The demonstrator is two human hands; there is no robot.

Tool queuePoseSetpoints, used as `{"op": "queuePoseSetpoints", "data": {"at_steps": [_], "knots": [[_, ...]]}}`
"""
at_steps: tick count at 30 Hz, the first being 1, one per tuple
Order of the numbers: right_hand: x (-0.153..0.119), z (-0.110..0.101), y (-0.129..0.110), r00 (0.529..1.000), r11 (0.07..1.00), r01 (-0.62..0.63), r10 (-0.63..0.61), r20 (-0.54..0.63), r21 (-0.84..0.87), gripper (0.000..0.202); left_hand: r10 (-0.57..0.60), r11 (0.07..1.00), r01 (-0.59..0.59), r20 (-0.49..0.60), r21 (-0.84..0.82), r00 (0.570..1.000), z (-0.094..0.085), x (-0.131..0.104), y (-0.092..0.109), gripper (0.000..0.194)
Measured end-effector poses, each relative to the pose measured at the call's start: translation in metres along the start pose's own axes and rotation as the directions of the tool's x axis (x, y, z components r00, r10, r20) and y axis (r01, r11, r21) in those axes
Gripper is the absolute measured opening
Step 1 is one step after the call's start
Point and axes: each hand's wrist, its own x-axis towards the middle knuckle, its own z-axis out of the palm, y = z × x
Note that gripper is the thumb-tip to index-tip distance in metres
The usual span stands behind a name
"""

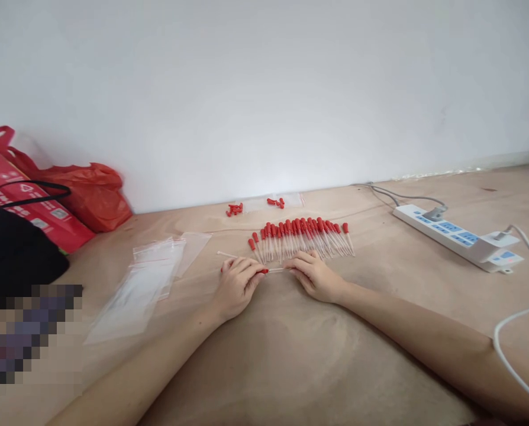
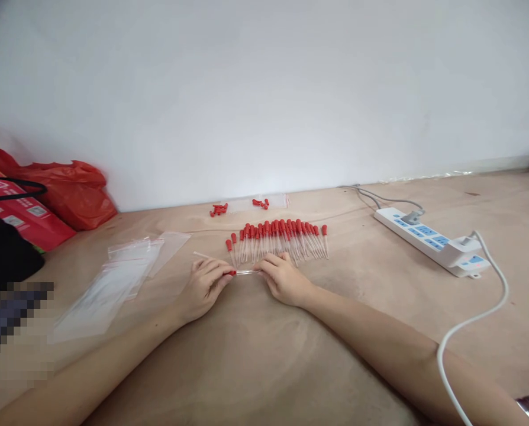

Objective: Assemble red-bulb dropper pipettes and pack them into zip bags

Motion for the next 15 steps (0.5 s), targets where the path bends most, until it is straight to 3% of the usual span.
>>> {"op": "queuePoseSetpoints", "data": {"at_steps": [7, 15], "knots": [[0.0005, -0.001, -0.0018, 1.0, 1.0, 0.016, -0.016, -0.008, -0.024, 0.023, 0.021, 0.999, -0.021, 0.003, -0.025, 1.0, 0.0027, 0.0007, 0.0022, 0.017], [0.0009, 0.0018, 0.002, 0.994, 0.996, 0.09, -0.091, -0.062, -0.014, 0.022, 0.053, 0.996, -0.057, -0.063, -0.065, 0.997, 0.002, -0.0002, 0.0035, 0.019]]}}
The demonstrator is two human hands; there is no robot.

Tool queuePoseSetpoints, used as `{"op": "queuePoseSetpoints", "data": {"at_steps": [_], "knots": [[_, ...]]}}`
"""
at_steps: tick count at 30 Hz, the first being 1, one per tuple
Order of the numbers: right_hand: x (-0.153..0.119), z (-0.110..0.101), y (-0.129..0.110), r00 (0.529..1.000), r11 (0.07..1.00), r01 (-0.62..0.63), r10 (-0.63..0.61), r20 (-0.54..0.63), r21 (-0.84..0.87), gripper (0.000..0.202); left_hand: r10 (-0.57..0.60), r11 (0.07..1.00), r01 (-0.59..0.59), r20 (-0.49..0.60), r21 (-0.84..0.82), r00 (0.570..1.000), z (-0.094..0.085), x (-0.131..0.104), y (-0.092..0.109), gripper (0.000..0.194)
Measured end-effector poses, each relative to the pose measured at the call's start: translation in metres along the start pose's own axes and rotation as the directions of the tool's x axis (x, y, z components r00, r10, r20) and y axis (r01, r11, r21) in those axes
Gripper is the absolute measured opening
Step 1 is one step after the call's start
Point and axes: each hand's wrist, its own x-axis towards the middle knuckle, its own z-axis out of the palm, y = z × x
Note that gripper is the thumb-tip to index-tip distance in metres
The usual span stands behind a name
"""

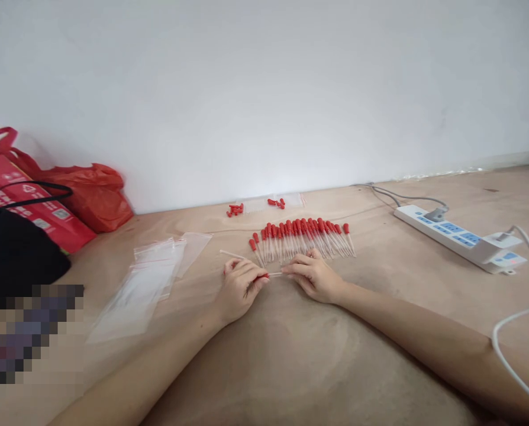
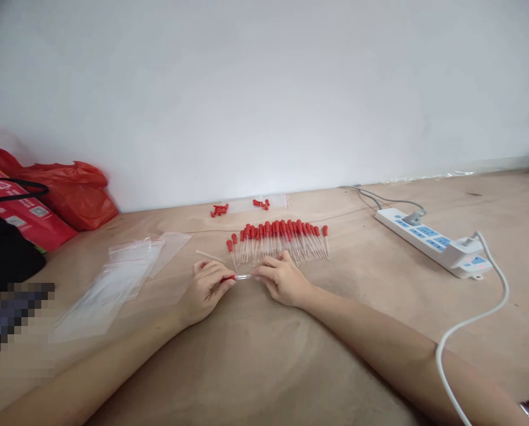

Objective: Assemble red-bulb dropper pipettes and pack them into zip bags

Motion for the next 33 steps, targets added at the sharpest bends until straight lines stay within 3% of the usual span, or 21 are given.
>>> {"op": "queuePoseSetpoints", "data": {"at_steps": [8, 17, 23, 33], "knots": [[0.003, -0.001, 0.003, 0.996, 0.992, 0.083, -0.084, -0.002, -0.089, 0.024, 0.056, 0.998, -0.056, 0.039, 0.003, 0.998, -0.002, -0.001, 0.003, 0.018], [0.005, 0.0, -0.012, 0.988, 0.954, 0.143, -0.153, -0.019, -0.263, 0.022, 0.106, 0.993, -0.11, 0.069, 0.052, 0.992, -0.002, -0.002, 0.005, 0.018], [0.008, 0.004, -0.019, 0.994, 0.96, 0.105, -0.112, -0.014, -0.259, 0.019, 0.141, 0.986, -0.148, 0.092, 0.078, 0.986, -0.002, 0.0, 0.007, 0.02], [0.01, 0.005, -0.025, 0.995, 0.988, -0.029, 0.043, 0.09, -0.151, 0.021, 0.184, 0.975, -0.192, 0.08, 0.109, 0.98, -0.004, 0.001, 0.007, 0.021]]}}
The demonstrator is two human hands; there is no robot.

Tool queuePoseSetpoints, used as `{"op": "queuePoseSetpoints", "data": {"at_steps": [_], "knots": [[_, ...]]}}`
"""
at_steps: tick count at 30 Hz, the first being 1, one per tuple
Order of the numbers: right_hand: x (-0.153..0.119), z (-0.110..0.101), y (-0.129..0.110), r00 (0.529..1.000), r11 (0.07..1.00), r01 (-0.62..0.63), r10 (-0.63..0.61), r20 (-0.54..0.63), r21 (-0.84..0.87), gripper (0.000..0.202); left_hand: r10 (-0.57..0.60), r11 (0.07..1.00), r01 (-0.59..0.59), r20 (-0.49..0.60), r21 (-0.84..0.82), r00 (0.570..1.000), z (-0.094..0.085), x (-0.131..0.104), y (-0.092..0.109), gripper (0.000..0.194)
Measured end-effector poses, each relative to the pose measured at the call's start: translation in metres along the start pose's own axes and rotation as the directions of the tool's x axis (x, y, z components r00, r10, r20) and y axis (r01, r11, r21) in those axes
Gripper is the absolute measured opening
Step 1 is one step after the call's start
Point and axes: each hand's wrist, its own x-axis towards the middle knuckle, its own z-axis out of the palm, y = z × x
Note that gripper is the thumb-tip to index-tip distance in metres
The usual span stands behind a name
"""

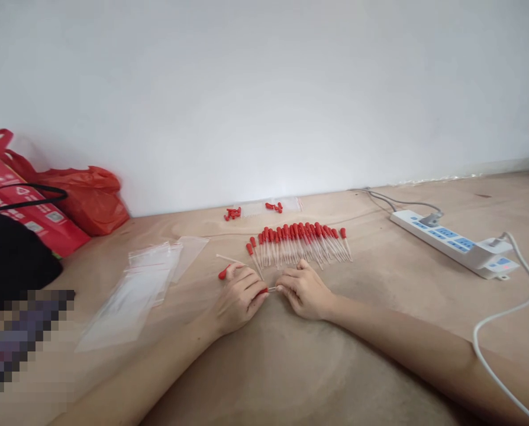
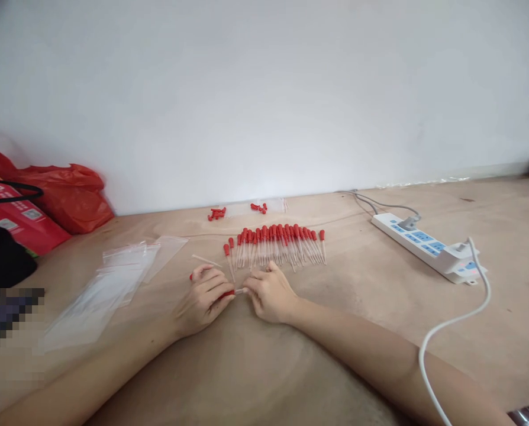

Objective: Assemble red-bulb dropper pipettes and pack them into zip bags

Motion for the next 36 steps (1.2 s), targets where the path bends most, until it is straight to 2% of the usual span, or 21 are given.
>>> {"op": "queuePoseSetpoints", "data": {"at_steps": [5, 8, 11, 12, 14, 16, 19, 25, 28, 30, 33, 34, 36], "knots": [[0.008, -0.012, -0.004, 0.997, 0.999, -0.021, 0.025, 0.079, -0.046, 0.02, -0.042, 0.999, 0.044, -0.06, 0.02, 0.997, 0.0, -0.001, -0.005, 0.018], [0.015, -0.021, -0.002, 0.985, 0.999, -0.039, 0.039, 0.168, -0.001, 0.016, -0.069, 0.996, 0.073, -0.084, 0.048, 0.994, -0.005, -0.004, -0.019, 0.016], [0.028, -0.024, 0.008, 0.965, 0.958, -0.224, 0.191, 0.182, 0.178, 0.016, -0.219, 0.967, 0.234, -0.141, 0.096, 0.965, -0.012, -0.009, -0.047, 0.023], [0.034, -0.023, 0.013, 0.947, 0.922, -0.312, 0.284, 0.149, 0.229, 0.016, -0.294, 0.946, 0.312, -0.17, 0.09, 0.941, -0.014, -0.011, -0.059, 0.024], [0.05, -0.018, 0.019, 0.878, 0.84, -0.471, 0.475, 0.054, 0.269, 0.016, -0.396, 0.91, 0.413, -0.209, 0.04, 0.894, -0.017, -0.017, -0.082, 0.027], [0.067, -0.01, 0.022, 0.806, 0.787, -0.574, 0.591, -0.012, 0.228, 0.02, -0.425, 0.903, 0.429, -0.164, -0.009, 0.89, -0.017, -0.022, -0.098, 0.027], [0.091, 0.004, 0.017, 0.75, 0.746, -0.657, 0.661, -0.004, 0.114, 0.021, -0.423, 0.906, 0.42, -0.11, -0.046, 0.9, -0.012, -0.028, -0.106, 0.026], [0.109, 0.023, 0.007, 0.715, 0.717, -0.692, 0.697, 0.064, -0.078, 0.027, -0.41, 0.912, 0.409, -0.059, -0.022, 0.91, -0.006, -0.03, -0.1, 0.028], [0.108, 0.024, 0.005, 0.734, 0.733, -0.667, 0.677, 0.054, -0.131, 0.029, -0.423, 0.906, 0.423, -0.039, -0.009, 0.905, -0.004, -0.03, -0.102, 0.027], [0.106, 0.023, 0.0, 0.8, 0.793, -0.592, 0.6, 0.015, -0.147, 0.026, -0.428, 0.904, 0.428, -0.033, -0.004, 0.903, -0.002, -0.031, -0.105, 0.026], [0.105, 0.025, -0.011, 0.95, 0.945, -0.305, 0.311, 0.035, -0.119, 0.023, -0.419, 0.908, 0.42, -0.041, 0.001, 0.907, 0.001, -0.032, -0.109, 0.027], [0.104, 0.026, -0.015, 0.977, 0.976, -0.195, 0.202, 0.066, -0.099, 0.023, -0.411, 0.911, 0.412, -0.043, 0.004, 0.911, 0.001, -0.032, -0.11, 0.027], [0.104, 0.031, -0.021, 0.991, 0.997, -0.042, 0.05, 0.128, -0.064, 0.023, -0.392, 0.92, 0.393, -0.038, 0.008, 0.919, 0.002, -0.033, -0.112, 0.027]]}}
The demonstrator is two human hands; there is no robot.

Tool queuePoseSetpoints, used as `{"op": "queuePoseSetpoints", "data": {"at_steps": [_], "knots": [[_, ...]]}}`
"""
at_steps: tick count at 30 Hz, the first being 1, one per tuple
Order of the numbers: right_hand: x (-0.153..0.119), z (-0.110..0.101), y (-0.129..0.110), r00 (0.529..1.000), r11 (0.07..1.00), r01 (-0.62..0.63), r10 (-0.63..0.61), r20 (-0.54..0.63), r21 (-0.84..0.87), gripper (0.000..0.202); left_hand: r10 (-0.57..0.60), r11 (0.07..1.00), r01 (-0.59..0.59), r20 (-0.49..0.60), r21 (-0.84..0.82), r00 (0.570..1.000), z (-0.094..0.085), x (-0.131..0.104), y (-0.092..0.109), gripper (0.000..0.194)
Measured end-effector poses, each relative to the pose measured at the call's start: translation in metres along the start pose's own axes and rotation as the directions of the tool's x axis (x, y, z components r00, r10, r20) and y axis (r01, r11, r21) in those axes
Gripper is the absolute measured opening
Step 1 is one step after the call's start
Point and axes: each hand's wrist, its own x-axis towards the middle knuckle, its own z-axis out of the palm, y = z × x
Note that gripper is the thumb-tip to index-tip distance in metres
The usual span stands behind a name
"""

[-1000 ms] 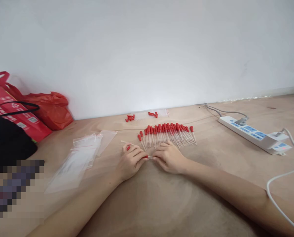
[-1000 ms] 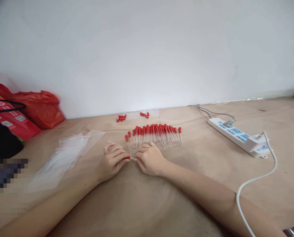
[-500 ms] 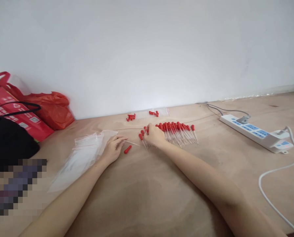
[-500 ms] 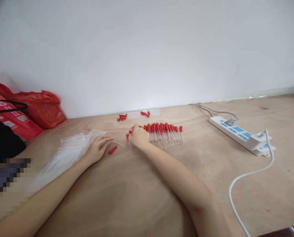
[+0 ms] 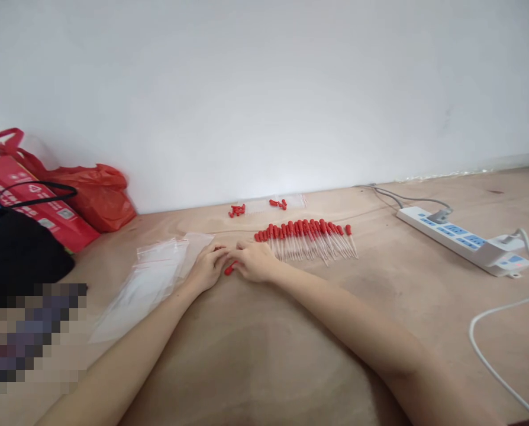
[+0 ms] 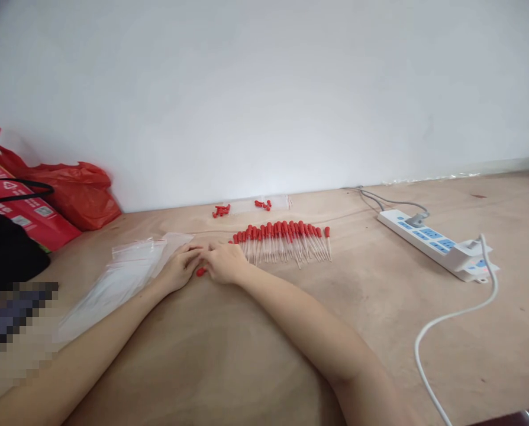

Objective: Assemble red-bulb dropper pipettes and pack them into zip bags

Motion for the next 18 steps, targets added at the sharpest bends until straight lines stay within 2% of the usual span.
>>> {"op": "queuePoseSetpoints", "data": {"at_steps": [3, 9, 11, 15, 18], "knots": [[0.002, 0.009, -0.004, 0.998, 0.998, 0.065, -0.065, 0.019, 0.008, 0.021, 0.025, 1.0, -0.025, 0.009, -0.005, 1.0, -0.001, 0.002, 0.0, 0.027], [-0.008, 0.013, 0.0, 0.982, 0.988, 0.147, -0.15, -0.113, -0.041, 0.021, 0.022, 1.0, -0.023, 0.036, 0.005, 0.999, -0.005, 0.005, 0.005, 0.017], [-0.021, 0.009, 0.003, 0.983, 0.994, 0.111, -0.112, -0.148, -0.015, 0.022, 0.013, 1.0, -0.014, 0.039, 0.021, 0.999, -0.006, 0.004, 0.005, 0.016], [-0.058, 0.0, 0.018, 0.968, 0.988, 0.067, -0.03, -0.251, 0.141, 0.018, -0.018, 0.998, 0.017, 0.02, 0.057, 1.0, -0.009, 0.003, 0.005, 0.015], [-0.084, -0.005, 0.034, 0.933, 0.967, -0.011, 0.101, -0.344, 0.255, 0.021, -0.005, 0.999, 0.007, -0.034, 0.053, 0.999, -0.012, 0.002, 0.019, 0.015]]}}
